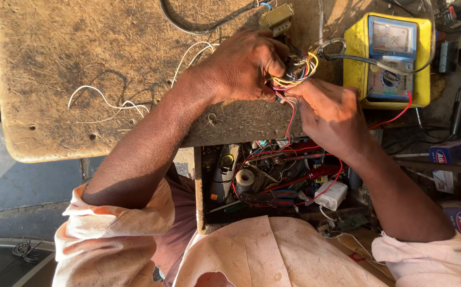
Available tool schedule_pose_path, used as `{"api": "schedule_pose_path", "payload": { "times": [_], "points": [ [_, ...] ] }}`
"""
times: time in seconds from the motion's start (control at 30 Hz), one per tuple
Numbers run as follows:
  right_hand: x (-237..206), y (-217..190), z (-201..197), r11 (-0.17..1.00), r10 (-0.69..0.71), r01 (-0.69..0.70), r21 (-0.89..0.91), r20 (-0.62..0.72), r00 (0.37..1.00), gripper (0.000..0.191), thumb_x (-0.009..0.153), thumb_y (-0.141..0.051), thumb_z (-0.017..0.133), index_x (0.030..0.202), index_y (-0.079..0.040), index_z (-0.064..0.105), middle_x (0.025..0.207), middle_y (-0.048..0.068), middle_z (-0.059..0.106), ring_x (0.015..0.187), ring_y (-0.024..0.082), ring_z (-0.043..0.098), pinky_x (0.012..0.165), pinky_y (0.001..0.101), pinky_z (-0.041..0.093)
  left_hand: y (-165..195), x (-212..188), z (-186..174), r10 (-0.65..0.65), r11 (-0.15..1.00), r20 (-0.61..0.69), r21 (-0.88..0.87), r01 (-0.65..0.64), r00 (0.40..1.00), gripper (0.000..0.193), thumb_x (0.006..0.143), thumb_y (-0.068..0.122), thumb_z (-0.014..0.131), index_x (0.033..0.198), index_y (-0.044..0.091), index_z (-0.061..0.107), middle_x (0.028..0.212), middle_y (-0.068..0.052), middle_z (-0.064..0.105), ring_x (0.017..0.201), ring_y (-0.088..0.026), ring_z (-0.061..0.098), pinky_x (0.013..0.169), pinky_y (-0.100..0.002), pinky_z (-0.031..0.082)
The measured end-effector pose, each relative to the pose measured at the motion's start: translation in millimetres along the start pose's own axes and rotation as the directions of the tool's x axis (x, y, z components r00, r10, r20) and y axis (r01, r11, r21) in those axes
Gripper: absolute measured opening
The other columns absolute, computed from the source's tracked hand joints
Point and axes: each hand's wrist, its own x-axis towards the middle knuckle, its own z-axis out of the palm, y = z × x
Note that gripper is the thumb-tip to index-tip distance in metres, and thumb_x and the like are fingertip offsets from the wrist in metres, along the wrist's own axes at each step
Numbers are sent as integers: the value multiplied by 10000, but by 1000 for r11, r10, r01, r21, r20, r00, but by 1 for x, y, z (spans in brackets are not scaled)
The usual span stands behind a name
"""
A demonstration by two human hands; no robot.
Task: The person uses a multimeter to test a circuit board and then uses pliers to strip and cut wires connected to the board. The person manipulates the wires and components on the board throughout the clip.
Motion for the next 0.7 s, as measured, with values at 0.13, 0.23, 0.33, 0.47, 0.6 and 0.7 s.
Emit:
{"api": "schedule_pose_path", "payload": {
  "times": [0.13,0.23,0.33,0.47,0.6,0.7],
  "points": [
    [-1,3,0,999,-10,9,34,27,1000,193,922,132,682,1065,13,629,1019,170,737,935,301,765,774,373,610,0,-1,-4,13,1000,35,-12,-12,999,406,656,284,981,1022,200,827,1203,-22,736,1199,-283,632,1043,-448,486],
    [-1,4,-2,998,11,-14,65,44,999,219,916,129,659,1090,-2,635,1030,162,739,951,300,765,804,374,621,3,-1,-5,5,1000,44,-8,-5,999,357,651,296,982,953,188,824,1165,-16,745,1179,-271,646,1048,-445,483],
    [0,7,-5,999,33,-35,27,77,997,227,900,120,659,1089,-4,644,1005,160,741,917,311,756,776,391,605,6,-1,-6,-11,1000,43,-8,11,999,352,649,286,975,954,192,828,1154,-15,747,1167,-272,645,1021,-443,489],
    [2,16,-6,999,10,-16,37,141,990,268,878,136,625,1109,3,647,993,150,742,877,292,757,753,384,606,7,-1,-6,25,1000,17,-3,-25,1000,333,640,284,978,925,190,833,1140,-31,750,1142,-274,656,1008,-445,493],
    [-1,21,-2,991,31,-46,125,115,993,219,944,109,654,1122,-19,639,1022,141,747,927,266,773,751,357,620,8,-1,-8,-8,999,63,-31,10,998,324,688,273,972,960,178,823,1140,-29,749,1145,-258,670,1019,-433,500],
    [-3,22,1,995,82,-89,40,148,986,198,953,126,628,1088,-17,652,973,147,744,855,239,771,695,322,637,9,-3,-7,-16,1000,50,-16,16,999,336,663,263,975,952,174,826,1140,-26,753,1148,-267,665,1001,-440,499]
  ]
}}
